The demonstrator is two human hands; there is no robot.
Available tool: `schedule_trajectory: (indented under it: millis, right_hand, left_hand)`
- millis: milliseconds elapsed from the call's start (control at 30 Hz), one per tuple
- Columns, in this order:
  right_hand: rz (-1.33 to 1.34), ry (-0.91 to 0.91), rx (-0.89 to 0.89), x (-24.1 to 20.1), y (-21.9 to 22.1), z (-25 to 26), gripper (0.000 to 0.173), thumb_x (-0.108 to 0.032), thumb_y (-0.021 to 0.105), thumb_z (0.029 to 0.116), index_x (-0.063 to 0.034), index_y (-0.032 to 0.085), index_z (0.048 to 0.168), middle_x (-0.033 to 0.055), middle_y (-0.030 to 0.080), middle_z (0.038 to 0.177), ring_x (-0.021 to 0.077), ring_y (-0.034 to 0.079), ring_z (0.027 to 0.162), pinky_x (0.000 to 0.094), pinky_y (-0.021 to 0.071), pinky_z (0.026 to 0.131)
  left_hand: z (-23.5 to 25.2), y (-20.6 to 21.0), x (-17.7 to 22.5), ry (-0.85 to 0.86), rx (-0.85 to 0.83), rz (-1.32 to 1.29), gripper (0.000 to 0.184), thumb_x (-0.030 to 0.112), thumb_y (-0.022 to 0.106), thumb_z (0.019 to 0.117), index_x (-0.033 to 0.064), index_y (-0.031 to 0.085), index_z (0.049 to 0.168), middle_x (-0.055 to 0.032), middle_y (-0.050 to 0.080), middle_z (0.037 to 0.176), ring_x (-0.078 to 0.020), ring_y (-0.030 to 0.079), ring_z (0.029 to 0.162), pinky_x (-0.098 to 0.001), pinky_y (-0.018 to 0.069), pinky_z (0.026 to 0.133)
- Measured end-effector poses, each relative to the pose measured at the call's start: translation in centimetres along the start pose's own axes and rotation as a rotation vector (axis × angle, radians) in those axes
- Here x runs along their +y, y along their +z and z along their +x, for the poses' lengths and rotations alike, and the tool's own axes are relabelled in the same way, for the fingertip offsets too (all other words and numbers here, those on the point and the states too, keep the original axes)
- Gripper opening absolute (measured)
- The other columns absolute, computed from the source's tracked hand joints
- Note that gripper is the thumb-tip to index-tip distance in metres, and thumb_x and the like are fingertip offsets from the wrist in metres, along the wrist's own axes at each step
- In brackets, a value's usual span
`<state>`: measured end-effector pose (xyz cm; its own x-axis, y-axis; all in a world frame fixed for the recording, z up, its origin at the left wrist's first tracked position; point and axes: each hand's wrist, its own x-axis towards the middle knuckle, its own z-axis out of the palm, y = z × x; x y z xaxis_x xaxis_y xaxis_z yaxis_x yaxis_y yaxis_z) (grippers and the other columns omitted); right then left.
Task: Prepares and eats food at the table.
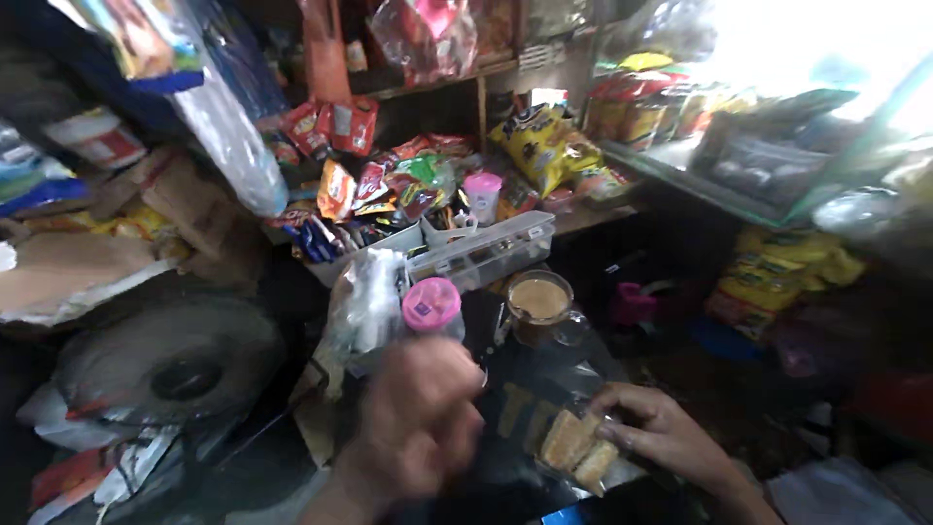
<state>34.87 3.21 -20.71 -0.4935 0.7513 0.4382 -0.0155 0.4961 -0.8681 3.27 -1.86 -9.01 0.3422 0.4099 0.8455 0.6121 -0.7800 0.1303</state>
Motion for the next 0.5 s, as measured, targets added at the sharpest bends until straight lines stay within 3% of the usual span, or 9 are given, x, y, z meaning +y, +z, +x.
schedule_trajectory:
  millis: [67,100,167,267,367,500]
  right_hand:
    - [-0.012,-0.039,0.004,0.0,0.0,0.0,0.016,-0.023,0.071,0.0922,-0.0094,0.073,0.099,-0.0062,0.07,0.091,-0.0081,0.062,0.08,0.0095,0.0524,0.072]
    - [-0.023,-0.069,0.004,0.0,0.0,-0.1,0.017,-0.024,0.07,0.0932,-0.0089,0.073,0.099,-0.0058,0.07,0.091,-0.0081,0.061,0.081,0.0094,0.0519,0.073]
    - [-0.058,-0.132,0.023,-0.1,0.0,-0.2,0.022,-0.029,0.068,0.0951,-0.0076,0.072,0.099,-0.0053,0.07,0.092,-0.0089,0.061,0.087,0.0103,0.0518,0.079]
    - [-0.058,-0.162,0.076,0.3,0.2,-0.4,0.022,-0.025,0.068,0.0945,-0.0046,0.072,0.103,-0.0034,0.073,0.099,-0.0067,0.065,0.095,0.0146,0.0549,0.086]
    - [-0.051,-0.077,0.138,-0.4,0.5,-0.4,0.019,-0.013,0.07,0.0888,0.0006,0.072,0.102,-0.0018,0.074,0.095,-0.0065,0.066,0.09,0.0147,0.0552,0.083]
    - [-0.087,-0.024,0.147,-0.9,0.6,-0.7,0.023,-0.008,0.07,0.0867,0.0059,0.071,0.105,0.0075,0.074,0.101,0.0008,0.067,0.094,0.0195,0.0551,0.087]
  left_hand:
    - [-0.5,3.7,4.0,0.175,-0.217,-0.219,0.024,0.026,0.049,0.1077,0.0108,0.066,0.111,-0.0081,0.071,0.109,-0.0175,0.067,0.113,-0.0305,0.0529,0.1]
    - [-0.7,5.5,5.3,0.193,-0.333,-0.253,0.027,0.025,0.052,0.1059,0.008,0.068,0.12,-0.0138,0.071,0.118,-0.0234,0.066,0.119,-0.0347,0.0519,0.102]
    - [-1.2,9.0,6.3,0.146,-0.472,-0.227,0.048,0.027,0.067,0.0953,0.0024,0.059,0.136,-0.0241,0.062,0.136,-0.0351,0.059,0.13,-0.0441,0.0497,0.106]
    - [-0.9,12.3,6.0,0.019,-0.552,-0.152,0.078,0.027,0.08,0.0817,-0.0048,0.049,0.145,-0.0329,0.052,0.144,-0.0456,0.054,0.133,-0.0541,0.0504,0.103]
    - [-0.3,13.7,6.1,0.008,-0.583,-0.045,0.081,0.027,0.084,0.0772,0.0002,0.052,0.146,-0.0298,0.053,0.144,-0.0444,0.056,0.131,-0.0569,0.0515,0.096]
    - [-1.7,15.0,5.2,0.081,-0.412,0.028,0.064,0.028,0.079,0.0792,0.0062,0.062,0.137,-0.0242,0.06,0.14,-0.042,0.06,0.127,-0.0566,0.0533,0.087]
